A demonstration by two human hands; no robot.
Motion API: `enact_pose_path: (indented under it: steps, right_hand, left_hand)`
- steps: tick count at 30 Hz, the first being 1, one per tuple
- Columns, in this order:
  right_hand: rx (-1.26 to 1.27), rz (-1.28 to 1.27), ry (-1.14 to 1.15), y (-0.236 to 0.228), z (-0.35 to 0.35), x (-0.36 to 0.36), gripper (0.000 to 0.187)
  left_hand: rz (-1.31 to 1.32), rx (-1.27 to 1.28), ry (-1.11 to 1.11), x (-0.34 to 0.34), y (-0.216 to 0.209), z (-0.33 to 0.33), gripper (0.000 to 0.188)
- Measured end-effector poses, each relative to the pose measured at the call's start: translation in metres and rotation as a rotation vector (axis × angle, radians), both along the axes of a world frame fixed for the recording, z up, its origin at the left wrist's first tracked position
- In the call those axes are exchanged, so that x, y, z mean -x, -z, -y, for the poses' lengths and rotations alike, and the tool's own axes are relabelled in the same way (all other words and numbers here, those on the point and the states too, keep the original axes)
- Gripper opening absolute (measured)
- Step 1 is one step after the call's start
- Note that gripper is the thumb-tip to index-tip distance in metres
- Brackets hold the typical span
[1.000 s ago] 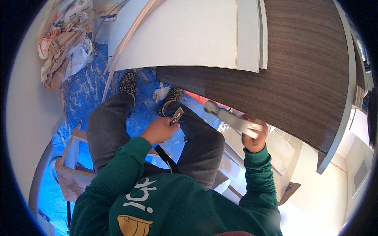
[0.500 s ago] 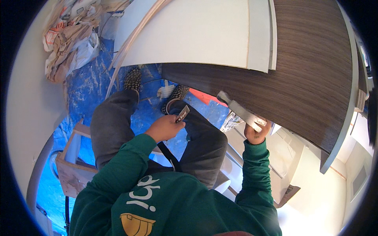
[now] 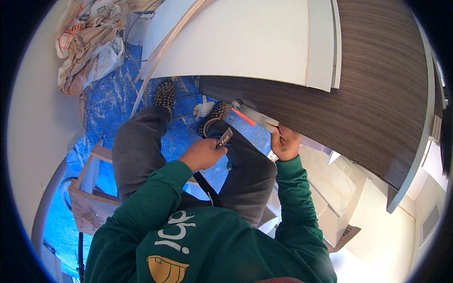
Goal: The person assembles a cabinet by attaching a wooden trim piece to the edge of a cabinet door. They use a hammer and a small block to tap the trim into place, then apply a liquid from a bottle onto a pink pad and rub it along the trim edge.
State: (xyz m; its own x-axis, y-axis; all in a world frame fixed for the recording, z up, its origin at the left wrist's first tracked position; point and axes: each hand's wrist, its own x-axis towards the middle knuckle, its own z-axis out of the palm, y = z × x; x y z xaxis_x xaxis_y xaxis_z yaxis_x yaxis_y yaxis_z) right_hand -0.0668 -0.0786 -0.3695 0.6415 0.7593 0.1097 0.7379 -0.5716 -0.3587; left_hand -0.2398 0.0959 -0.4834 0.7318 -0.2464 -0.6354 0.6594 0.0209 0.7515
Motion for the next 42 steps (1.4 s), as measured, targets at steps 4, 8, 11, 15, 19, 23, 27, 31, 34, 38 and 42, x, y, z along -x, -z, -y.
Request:
enact_pose_path:
  steps: [4,8,11,15,19,23,27,31,34,38,42]
  right_hand:
    - [0.017,0.056,-0.013,0.020,-0.005,0.001,0.021]
    - [0.060,0.019,-0.031,0.043,-0.005,-0.002,0.025]
    - [0.121,-0.016,-0.014,0.065,-0.005,-0.002,0.027]
    - [0.138,-0.042,-0.012,0.095,-0.006,-0.006,0.025]
    - [0.174,-0.101,0.012,0.120,-0.006,-0.006,0.030]
    - [0.243,-0.103,0.021,0.150,-0.016,-0.002,0.034]
    - [0.306,-0.222,0.064,0.148,-0.017,-0.001,0.035]
    - [0.213,-0.167,0.022,0.121,-0.009,-0.004,0.042]
    - [0.215,-0.206,0.034,0.100,-0.005,-0.005,0.040]
    - [0.217,-0.104,-0.001,0.071,-0.002,-0.005,0.033]
    - [0.060,0.037,0.026,0.037,-0.002,0.005,0.026]
  left_hand:
    - [0.018,0.010,0.013,0.001,0.003,0.000,0.045]
    - [0.016,0.006,0.002,0.002,0.009,0.005,0.045]
    - [0.029,-0.011,0.010,0.000,0.004,0.003,0.045]
    - [0.044,-0.045,0.017,0.001,0.008,0.005,0.046]
    - [0.034,-0.030,0.016,0.000,0.006,0.005,0.047]
    - [0.046,-0.030,0.012,0.001,0.010,0.007,0.047]
    - [0.034,-0.043,0.033,-0.002,0.011,0.008,0.046]
    - [-0.003,0.015,0.018,-0.004,0.010,0.008,0.046]
    - [-0.054,0.052,0.013,-0.002,0.010,0.008,0.045]
    - [-0.007,-0.002,0.029,-0.002,0.009,0.008,0.044]
    - [-0.028,0.047,0.007,-0.003,0.004,0.005,0.044]
